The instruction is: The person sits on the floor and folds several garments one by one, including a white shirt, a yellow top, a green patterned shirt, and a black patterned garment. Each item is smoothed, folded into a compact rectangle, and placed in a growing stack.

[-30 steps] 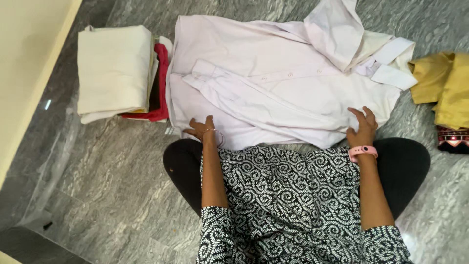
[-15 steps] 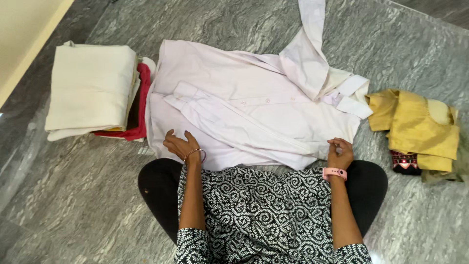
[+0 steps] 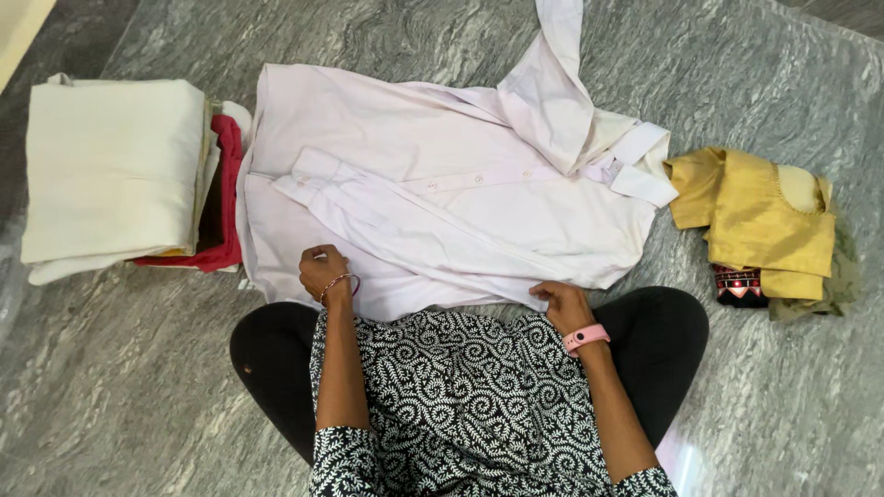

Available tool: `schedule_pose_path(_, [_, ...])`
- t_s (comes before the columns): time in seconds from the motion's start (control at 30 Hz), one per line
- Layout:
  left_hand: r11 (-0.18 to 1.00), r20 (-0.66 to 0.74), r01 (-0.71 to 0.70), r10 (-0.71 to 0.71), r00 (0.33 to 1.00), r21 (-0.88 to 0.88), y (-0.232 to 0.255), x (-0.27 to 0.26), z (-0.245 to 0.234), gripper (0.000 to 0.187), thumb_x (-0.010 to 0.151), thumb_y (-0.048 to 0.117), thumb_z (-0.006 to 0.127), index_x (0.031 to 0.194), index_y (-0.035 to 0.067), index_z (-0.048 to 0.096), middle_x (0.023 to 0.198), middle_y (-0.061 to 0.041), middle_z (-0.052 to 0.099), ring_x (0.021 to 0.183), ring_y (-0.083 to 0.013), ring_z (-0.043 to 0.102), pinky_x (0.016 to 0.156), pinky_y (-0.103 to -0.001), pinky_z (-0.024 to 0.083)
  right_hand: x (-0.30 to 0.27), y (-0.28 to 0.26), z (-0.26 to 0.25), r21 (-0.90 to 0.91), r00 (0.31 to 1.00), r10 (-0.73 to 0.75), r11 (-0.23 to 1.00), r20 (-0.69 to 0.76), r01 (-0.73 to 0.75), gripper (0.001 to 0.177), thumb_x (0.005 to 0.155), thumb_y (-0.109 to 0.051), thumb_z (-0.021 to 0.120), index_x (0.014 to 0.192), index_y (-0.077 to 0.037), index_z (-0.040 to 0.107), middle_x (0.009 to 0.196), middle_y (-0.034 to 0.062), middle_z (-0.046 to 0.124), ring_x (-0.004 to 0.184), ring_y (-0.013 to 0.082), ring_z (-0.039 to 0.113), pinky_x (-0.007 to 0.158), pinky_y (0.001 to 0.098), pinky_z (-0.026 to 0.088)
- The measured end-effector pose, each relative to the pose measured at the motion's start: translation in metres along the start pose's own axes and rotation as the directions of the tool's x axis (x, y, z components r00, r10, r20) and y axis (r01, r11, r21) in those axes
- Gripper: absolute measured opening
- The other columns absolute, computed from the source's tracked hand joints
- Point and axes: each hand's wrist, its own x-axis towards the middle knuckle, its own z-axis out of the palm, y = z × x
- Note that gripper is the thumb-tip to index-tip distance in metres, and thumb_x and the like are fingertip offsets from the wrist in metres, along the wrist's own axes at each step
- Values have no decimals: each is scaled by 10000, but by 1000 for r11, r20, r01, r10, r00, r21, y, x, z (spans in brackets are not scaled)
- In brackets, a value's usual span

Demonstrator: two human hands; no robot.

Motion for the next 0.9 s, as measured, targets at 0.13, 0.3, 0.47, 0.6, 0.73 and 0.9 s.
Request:
schedule_pose_path(0.13, [985, -70, -87, 77, 995, -151, -20, 27, 26, 280, 848, 256, 671, 1052, 67, 701, 927, -134, 777, 888, -293, 747, 881, -390, 566, -9, -16, -2, -131, 999, -39, 991, -2, 39, 471, 790, 150, 483, 1165, -7, 721, 1262, 192, 701, 1183, 322, 631, 1060, 412, 495])
schedule_pose_path(0.3, [952, -151, -121, 81, 985, -280, -33, 62, 77, 427, 737, 209, 793, 1087, 30, 628, 934, -126, 707, 829, -273, 681, 817, -406, 549, -4, -18, -1, -297, 996, -85, 950, 35, 92, 579, 827, 26, 615, 1397, -34, 536, 1489, 259, 454, 1400, 450, 365, 1184, 505, 321])
schedule_pose_path(0.47, [556, 199, 428, -426, 883, -712, -7, 76, 107, 506, 732, 111, 848, 1076, 99, 478, 778, -75, 603, 636, -199, 543, 550, -385, 457, 5, -1, 4, -453, 999, -32, 891, 10, 33, 757, 837, -50, 693, 1505, 2, 342, 1520, 314, 361, 1447, 483, 301, 1224, 558, 227])
schedule_pose_path(0.6, [436, 620, 612, -146, 771, -659, 47, 71, 96, 241, 765, 42, 790, 921, 18, 608, 739, -29, 563, 540, -170, 488, 454, -328, 422, 13, 10, -4, -200, 972, 157, 961, -173, -191, 926, 802, -129, 756, 1528, 47, 210, 1520, 338, 367, 1423, 500, 327, 1203, 532, 277])
schedule_pose_path(0.73, [667, 640, 520, -83, 763, -533, 120, 56, 72, 128, 749, 235, 670, 779, 145, 583, 542, 31, 284, 355, -111, 249, 308, -272, 211, 22, 24, -19, 117, 915, 338, 940, -222, -319, 1090, 775, -193, 691, 1627, -54, 27, 1496, 299, 440, 1341, 461, 477, 1134, 523, 409])
schedule_pose_path(0.9, [619, 552, 340, 184, 813, -708, 171, 60, 54, 325, 840, 61, 594, 1136, 191, 560, 895, -73, 522, 685, -189, 528, 542, -317, 449, 42, 43, -43, -351, 916, 363, 846, -173, -401, 924, 879, -339, 737, 1626, -134, 235, 1499, 337, 386, 1361, 528, 379, 1141, 602, 300])
